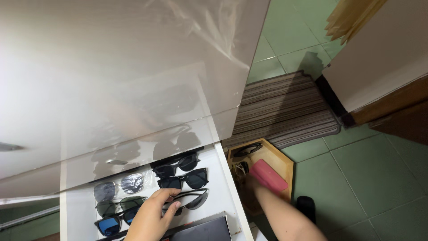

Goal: The person opens a drawer containing sunglasses, removes several pairs, and wipes them with a blue cloth. They then wash the cloth at a sink and return to the drawer to continue wiping the remaining sunglasses.

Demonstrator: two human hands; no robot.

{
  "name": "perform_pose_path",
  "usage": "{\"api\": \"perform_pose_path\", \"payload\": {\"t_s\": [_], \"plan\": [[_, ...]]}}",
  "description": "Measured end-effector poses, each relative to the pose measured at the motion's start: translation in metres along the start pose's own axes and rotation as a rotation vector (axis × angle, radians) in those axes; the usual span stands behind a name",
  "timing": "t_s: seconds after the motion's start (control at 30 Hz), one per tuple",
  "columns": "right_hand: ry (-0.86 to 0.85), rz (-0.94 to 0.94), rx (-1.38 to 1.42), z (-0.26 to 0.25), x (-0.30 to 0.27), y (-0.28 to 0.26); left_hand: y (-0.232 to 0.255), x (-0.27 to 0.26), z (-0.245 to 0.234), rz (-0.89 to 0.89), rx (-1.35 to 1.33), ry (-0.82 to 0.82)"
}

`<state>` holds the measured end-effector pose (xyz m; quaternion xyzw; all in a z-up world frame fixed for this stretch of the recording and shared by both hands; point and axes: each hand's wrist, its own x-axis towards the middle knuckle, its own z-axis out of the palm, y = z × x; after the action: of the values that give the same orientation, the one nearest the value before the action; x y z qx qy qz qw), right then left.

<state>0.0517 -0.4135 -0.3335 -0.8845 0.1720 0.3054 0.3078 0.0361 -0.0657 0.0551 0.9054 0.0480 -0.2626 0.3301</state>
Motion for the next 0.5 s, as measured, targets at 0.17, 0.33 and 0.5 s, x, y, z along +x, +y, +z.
{"api": "perform_pose_path", "payload": {"t_s": [0.17,0.33,0.5], "plan": [[0.304,-0.124,0.503,-0.019,-0.032,0.010,0.003,-0.009,0.001,0.012,-0.048,0.022],[0.256,-0.377,1.379,-0.113,-0.130,-0.028,0.015,-0.027,0.001,0.231,-0.141,0.029],[0.075,-0.582,1.701,-0.195,-0.262,-0.122,0.072,-0.059,-0.011,0.360,-0.477,-0.181]]}}
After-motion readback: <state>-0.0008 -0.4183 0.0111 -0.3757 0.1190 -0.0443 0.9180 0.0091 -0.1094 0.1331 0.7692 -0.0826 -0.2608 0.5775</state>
